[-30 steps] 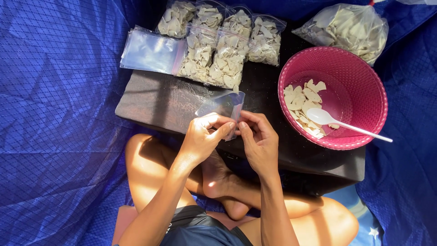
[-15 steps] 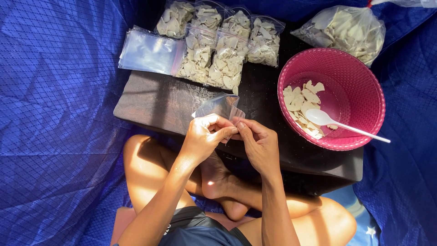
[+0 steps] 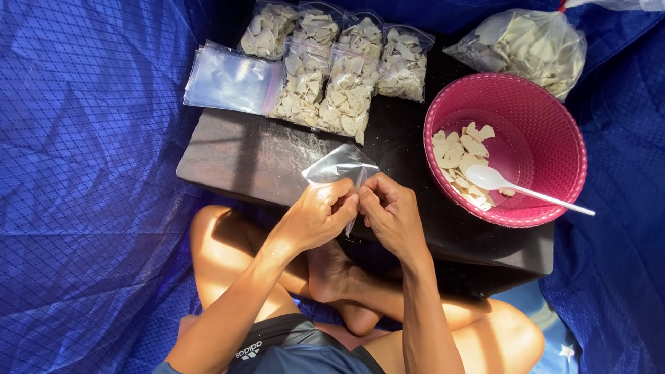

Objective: Manually packaging white chips from a bowl into small plastic zip-lock bags using a spoon.

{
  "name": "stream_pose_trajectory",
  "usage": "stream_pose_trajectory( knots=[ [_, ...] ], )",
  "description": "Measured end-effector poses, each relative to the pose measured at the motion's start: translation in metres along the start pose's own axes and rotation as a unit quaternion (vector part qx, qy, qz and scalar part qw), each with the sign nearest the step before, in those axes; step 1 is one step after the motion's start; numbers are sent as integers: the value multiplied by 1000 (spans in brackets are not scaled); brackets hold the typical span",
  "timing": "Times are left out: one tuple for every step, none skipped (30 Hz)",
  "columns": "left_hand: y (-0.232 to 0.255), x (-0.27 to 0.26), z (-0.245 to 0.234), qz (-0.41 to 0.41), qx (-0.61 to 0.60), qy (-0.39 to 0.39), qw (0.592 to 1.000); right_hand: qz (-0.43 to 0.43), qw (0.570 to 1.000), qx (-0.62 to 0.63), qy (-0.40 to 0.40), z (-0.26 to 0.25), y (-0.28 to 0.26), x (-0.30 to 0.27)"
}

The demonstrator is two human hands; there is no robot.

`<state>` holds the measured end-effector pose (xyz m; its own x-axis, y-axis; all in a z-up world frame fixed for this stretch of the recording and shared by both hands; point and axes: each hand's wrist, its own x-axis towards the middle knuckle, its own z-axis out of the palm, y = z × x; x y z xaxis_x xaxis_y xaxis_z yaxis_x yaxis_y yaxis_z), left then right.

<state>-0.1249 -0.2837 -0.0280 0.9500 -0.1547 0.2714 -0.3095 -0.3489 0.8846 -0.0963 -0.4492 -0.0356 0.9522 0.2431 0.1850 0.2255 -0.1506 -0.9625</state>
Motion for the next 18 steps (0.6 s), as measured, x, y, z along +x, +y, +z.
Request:
stream_pose_trajectory(
  knots=[
    [-3, 2, 1, 2, 0, -1, 1000, -1, 1000, 0, 2, 1, 0, 1],
    [-6, 2, 3, 15, 3, 18, 1000, -4, 1000, 2, 13, 3, 1, 1],
    [-9, 3, 5, 28, 7, 37, 999, -8, 1000, 4, 24, 5, 2, 0],
    [-9, 3, 8, 26, 6, 36, 999, -5, 1000, 4, 23, 7, 1, -1],
    [-9, 3, 10, 43, 7, 63, 997, -30, 998, -28, 44, 9, 1, -1],
    [-8, 4, 11, 62, 9, 92, 994, -57, 995, -60, 64, 11, 0, -1],
    [-6, 4, 13, 61, 9, 91, 994, -56, 995, -60, 64, 13, 0, -1],
    [-4, 4, 15, 61, 8, 110, 992, -66, 993, -69, 75, 15, 0, -1],
    [-1, 3, 17, 61, 8, 128, 990, -76, 990, -77, 86, 16, 1, -1],
    [-2, 4, 17, 60, 9, 128, 990, -76, 990, -77, 86, 18, 0, 0],
    [-3, 5, 17, 67, 10, 135, 989, -79, 990, -72, 93, 20, 0, 0],
    [-4, 5, 18, 76, 10, 142, 987, -84, 989, -67, 101, 22, -1, 1],
    [-5, 5, 19, 76, 11, 142, 987, -85, 989, -67, 101, 23, -1, 1],
    [-7, 5, 20, 71, -10, 141, 987, -79, 991, -50, 99, 23, -2, 0],
    [-8, 4, 21, 66, -32, 139, 988, -73, 992, -34, 96, 23, -2, -1],
    [-9, 6, 18, 66, -31, 140, 987, -73, 992, -34, 96, 21, -1, 1],
    [-11, 7, 15, 54, -84, 101, 990, -46, 997, 18, 65, 20, 0, 2],
    [-13, 9, 12, 42, -138, 61, 988, -17, 997, 69, 34, 17, 2, 3]
  ],
)
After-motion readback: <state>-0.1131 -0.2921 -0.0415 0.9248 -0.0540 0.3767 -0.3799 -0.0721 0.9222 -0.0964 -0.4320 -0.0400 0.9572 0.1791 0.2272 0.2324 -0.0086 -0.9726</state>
